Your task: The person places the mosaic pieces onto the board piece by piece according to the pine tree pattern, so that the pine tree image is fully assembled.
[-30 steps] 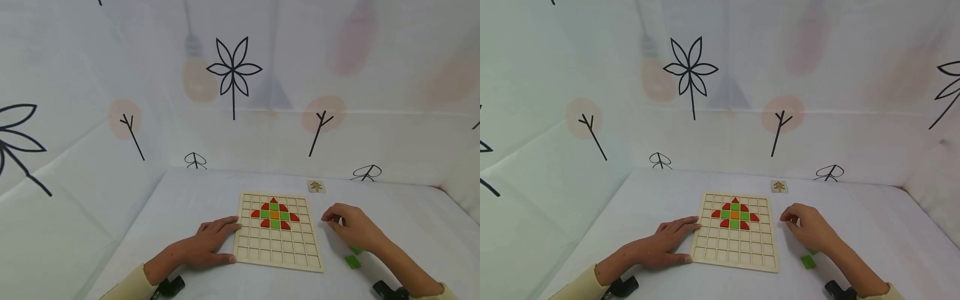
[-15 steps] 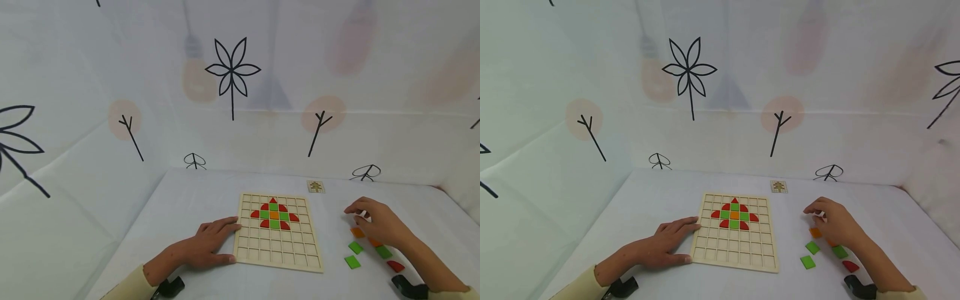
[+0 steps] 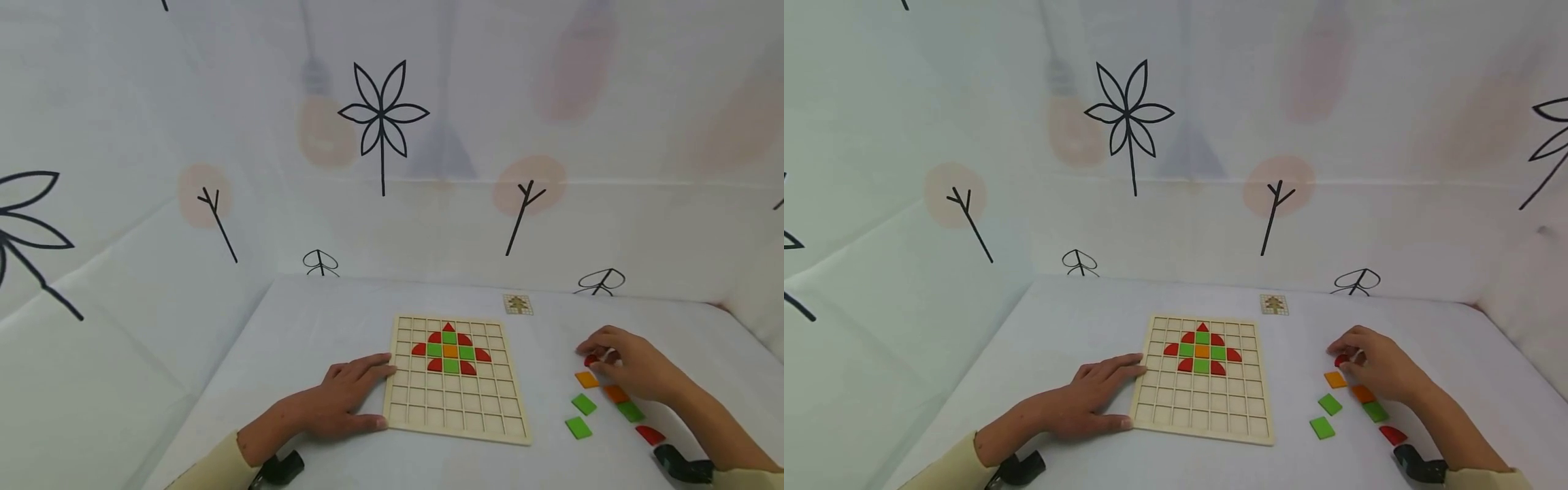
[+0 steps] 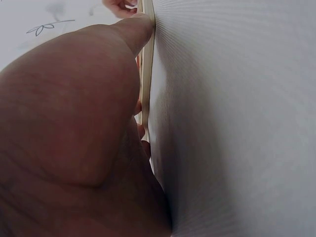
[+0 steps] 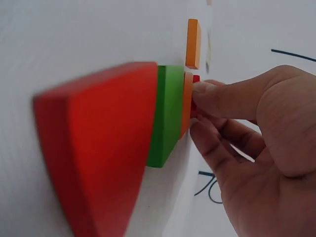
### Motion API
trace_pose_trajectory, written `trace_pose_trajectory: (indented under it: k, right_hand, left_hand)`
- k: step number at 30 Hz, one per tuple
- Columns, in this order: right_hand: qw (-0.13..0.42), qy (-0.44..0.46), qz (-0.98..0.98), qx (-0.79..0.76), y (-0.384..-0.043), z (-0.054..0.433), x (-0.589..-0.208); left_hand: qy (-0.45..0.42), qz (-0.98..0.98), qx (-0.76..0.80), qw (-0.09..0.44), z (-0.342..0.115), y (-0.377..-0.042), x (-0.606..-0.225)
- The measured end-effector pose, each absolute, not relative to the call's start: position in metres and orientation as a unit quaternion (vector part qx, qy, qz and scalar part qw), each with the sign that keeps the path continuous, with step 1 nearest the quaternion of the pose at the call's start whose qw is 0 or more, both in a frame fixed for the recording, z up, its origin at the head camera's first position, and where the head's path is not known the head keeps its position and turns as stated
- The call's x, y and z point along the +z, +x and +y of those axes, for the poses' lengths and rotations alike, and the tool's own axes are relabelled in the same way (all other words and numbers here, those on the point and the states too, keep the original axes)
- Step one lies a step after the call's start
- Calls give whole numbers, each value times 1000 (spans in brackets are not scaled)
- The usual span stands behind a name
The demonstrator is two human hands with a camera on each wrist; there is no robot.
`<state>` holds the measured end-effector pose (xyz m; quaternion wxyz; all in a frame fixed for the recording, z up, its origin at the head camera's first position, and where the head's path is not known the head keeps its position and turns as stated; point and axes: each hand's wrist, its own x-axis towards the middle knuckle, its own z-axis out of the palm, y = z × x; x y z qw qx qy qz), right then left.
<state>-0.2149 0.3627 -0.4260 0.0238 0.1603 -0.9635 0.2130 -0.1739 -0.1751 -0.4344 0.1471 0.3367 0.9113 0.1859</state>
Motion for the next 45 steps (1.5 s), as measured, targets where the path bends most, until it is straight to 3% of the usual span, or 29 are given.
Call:
trace_pose_trajectory:
  k: [11, 26, 45]
  right_hand:
    - [-10, 102, -968, 228, -218, 364, -426]
    - [-35, 99, -969, 224, -222, 364, -427]
    - [25, 118, -966, 228, -211, 344, -411]
  left_hand:
    - [335, 914, 177, 146, -174, -175, -433]
    - [338, 912, 181, 146, -176, -176, -437]
    - [332, 913, 183, 150, -175, -174, -434]
